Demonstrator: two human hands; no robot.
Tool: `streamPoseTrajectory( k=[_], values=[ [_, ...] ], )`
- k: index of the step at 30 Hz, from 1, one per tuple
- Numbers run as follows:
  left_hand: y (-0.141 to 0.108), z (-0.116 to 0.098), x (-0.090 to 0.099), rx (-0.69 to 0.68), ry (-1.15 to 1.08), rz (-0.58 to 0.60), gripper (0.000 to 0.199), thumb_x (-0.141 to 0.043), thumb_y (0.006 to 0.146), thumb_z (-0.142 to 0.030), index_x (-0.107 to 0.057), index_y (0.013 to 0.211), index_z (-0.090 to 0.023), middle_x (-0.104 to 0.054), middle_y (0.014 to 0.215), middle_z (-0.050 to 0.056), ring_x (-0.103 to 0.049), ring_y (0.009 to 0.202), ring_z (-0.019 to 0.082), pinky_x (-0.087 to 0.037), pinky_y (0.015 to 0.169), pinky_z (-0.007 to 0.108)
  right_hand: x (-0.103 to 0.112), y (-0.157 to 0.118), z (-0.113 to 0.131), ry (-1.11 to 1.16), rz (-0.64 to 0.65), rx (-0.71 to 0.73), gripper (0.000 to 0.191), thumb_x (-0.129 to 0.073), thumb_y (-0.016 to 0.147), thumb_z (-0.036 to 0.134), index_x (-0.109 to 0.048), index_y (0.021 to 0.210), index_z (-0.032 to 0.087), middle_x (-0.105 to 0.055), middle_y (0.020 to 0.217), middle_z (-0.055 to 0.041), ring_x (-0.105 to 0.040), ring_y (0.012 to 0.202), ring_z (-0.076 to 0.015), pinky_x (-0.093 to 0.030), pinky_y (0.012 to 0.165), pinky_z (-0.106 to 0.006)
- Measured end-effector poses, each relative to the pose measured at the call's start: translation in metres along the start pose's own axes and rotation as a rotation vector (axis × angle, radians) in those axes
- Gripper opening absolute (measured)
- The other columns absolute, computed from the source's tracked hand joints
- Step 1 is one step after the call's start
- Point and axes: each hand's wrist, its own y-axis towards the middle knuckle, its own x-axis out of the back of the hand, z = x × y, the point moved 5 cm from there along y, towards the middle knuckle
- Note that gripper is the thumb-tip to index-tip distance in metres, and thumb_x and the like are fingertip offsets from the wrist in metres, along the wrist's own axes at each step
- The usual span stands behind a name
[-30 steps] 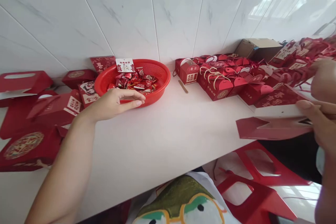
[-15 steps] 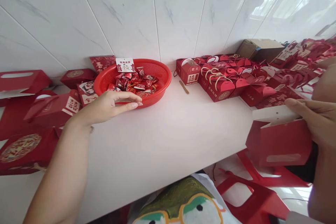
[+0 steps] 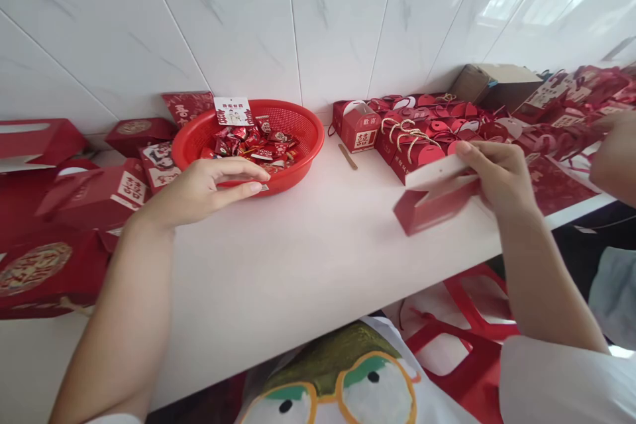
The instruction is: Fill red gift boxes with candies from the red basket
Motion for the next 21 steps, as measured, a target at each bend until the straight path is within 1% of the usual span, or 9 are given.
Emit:
streamPoseTrajectory(
  k=[3,4,6,8,11,13,15,18,21],
  values=[
    [0.0,-0.008,-0.002,-0.088,-0.001,-0.051,0.04,-0.065,0.082,-0.063,-0.078,0.097,-0.029,-0.074,0.114,0.004,-0.066,0.114,0.029,-0.05,0.106,0.04,-0.046,0.022,0.017,0.235,-0.005,0.05,0.059,-0.076,0.072,0.067,-0.051,0.051,0.018,-0.038,0.052,0.0043,-0.032,0.049,-0.0069,-0.023,0.046,-0.026],
    [0.0,-0.011,-0.002,-0.111,-0.003,-0.068,0.04,-0.064,0.083,-0.063,-0.078,0.098,-0.028,-0.073,0.118,0.005,-0.065,0.117,0.029,-0.049,0.107,0.041,-0.064,0.027,0.021,0.292,0.001,0.06,0.058,-0.075,0.074,0.066,-0.051,0.052,0.018,-0.039,0.053,0.0041,-0.034,0.049,-0.0075,-0.024,0.047,-0.025],
    [-0.002,-0.017,-0.003,-0.145,-0.021,-0.098,0.039,-0.063,0.087,-0.061,-0.077,0.1,-0.027,-0.071,0.124,0.006,-0.062,0.121,0.029,-0.049,0.108,0.041,-0.104,0.035,0.029,0.372,0.057,0.076,0.056,-0.072,0.077,0.066,-0.054,0.055,0.018,-0.044,0.056,0.0029,-0.042,0.053,-0.0096,-0.031,0.048,-0.024],
    [-0.004,-0.023,-0.002,-0.168,-0.054,-0.133,0.036,-0.062,0.09,-0.057,-0.076,0.101,-0.026,-0.068,0.127,0.007,-0.061,0.123,0.028,-0.049,0.107,0.04,-0.144,0.036,0.036,0.454,0.144,0.064,0.058,-0.07,0.075,0.07,-0.054,0.056,0.019,-0.046,0.056,0.0021,-0.045,0.055,-0.0112,-0.036,0.05,-0.024],
    [-0.006,-0.027,-0.002,-0.194,-0.096,-0.174,0.033,-0.06,0.092,-0.052,-0.076,0.1,-0.024,-0.066,0.128,0.008,-0.06,0.124,0.027,-0.049,0.108,0.039,-0.192,0.031,0.043,0.552,0.238,0.031,0.062,-0.067,0.072,0.077,-0.052,0.054,0.019,-0.047,0.056,0.0014,-0.045,0.055,-0.0119,-0.04,0.052,-0.026],
    [-0.007,-0.027,-0.004,-0.201,-0.104,-0.182,0.032,-0.059,0.094,-0.05,-0.076,0.1,-0.023,-0.066,0.128,0.008,-0.06,0.124,0.026,-0.048,0.108,0.038,-0.213,0.025,0.047,0.556,0.308,0.003,0.064,-0.066,0.071,0.078,-0.052,0.053,0.019,-0.048,0.054,0.0007,-0.045,0.055,-0.0123,-0.039,0.051,-0.026],
    [-0.006,-0.025,-0.008,-0.192,-0.109,-0.179,0.031,-0.058,0.095,-0.048,-0.076,0.101,-0.023,-0.068,0.125,0.009,-0.061,0.122,0.026,-0.049,0.106,0.038,-0.226,0.019,0.049,0.55,0.396,-0.035,0.064,-0.066,0.071,0.078,-0.054,0.052,0.019,-0.05,0.053,-0.0002,-0.045,0.054,-0.0127,-0.038,0.05,-0.026],
    [-0.003,-0.017,-0.016,-0.135,-0.148,-0.148,0.029,-0.059,0.094,-0.043,-0.075,0.106,-0.022,-0.072,0.117,0.008,-0.064,0.116,0.026,-0.05,0.104,0.038,-0.237,0.011,0.05,0.578,0.535,-0.111,0.061,-0.068,0.071,0.077,-0.057,0.053,0.019,-0.054,0.055,-0.0018,-0.047,0.054,-0.0137,-0.039,0.051,-0.027],
    [0.001,-0.01,-0.025,-0.042,-0.221,-0.072,0.027,-0.064,0.09,-0.039,-0.073,0.11,-0.022,-0.073,0.119,0.007,-0.064,0.116,0.026,-0.05,0.103,0.036,-0.244,0.005,0.047,0.649,0.657,-0.217,0.057,-0.07,0.072,0.073,-0.059,0.057,0.019,-0.057,0.057,-0.0022,-0.05,0.054,-0.0144,-0.038,0.048,-0.027]
  ],
)
